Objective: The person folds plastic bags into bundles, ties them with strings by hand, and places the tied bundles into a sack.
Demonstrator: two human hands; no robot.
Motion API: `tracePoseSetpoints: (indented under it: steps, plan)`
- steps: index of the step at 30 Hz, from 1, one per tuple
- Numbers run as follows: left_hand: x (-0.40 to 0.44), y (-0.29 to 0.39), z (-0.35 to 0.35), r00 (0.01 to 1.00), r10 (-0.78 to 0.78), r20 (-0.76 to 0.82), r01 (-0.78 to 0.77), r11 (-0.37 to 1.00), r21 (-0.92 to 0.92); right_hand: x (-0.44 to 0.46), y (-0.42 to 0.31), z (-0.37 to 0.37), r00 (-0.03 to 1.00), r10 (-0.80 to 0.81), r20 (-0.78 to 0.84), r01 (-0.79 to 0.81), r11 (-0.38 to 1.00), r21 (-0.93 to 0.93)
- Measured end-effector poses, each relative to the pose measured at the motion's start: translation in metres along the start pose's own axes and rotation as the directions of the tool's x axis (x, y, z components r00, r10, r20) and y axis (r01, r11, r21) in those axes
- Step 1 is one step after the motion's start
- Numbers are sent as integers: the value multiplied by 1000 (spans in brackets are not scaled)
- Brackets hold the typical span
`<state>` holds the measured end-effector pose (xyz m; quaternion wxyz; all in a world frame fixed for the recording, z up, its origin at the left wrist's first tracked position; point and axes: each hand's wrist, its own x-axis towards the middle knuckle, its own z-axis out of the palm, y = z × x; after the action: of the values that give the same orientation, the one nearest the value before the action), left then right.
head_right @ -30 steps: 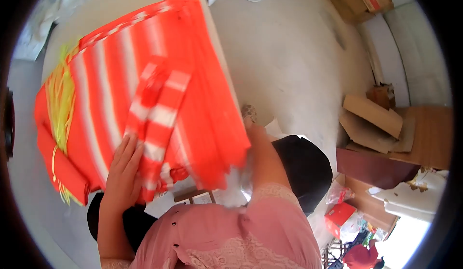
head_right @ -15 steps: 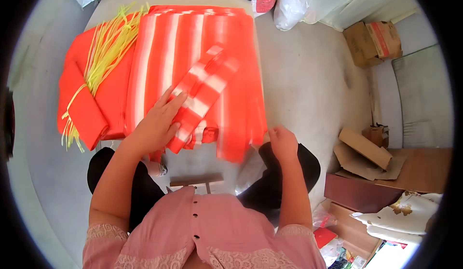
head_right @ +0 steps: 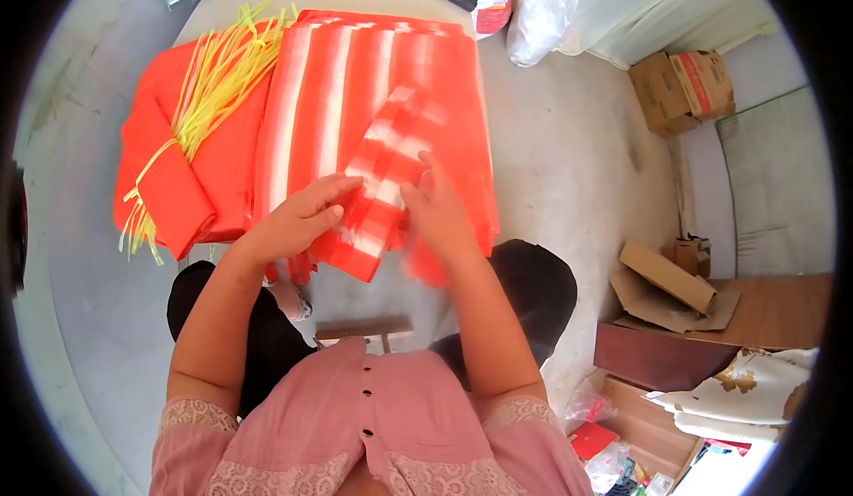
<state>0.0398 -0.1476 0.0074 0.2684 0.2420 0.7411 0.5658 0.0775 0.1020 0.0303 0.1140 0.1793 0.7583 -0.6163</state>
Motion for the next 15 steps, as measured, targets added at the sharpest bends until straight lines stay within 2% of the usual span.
tracePoseSetpoints:
  steps: [3, 6, 9, 12, 15]
  plan:
    - [-3, 1, 0, 1000, 6, 15, -7, 998, 56, 8, 16, 7, 984, -168, -55, 170, 985, 22]
    - [-4, 6, 1, 1000, 1, 19, -2, 996, 88, 6, 10, 1, 987, -158, 3, 158, 987, -35]
    - [-4, 3, 2, 999, 44, 16, -45, 996, 80, 11, 15, 10, 949, -313, -26, 300, 928, -222]
    - [-5, 8, -1, 998, 44, 44, -47, 997, 69, 7, 9, 30, 901, -414, -129, 338, 857, -388]
    - [-5, 8, -2, 998, 14, 58, -17, 998, 56, 14, 7, 38, 912, -375, -166, 306, 891, -335]
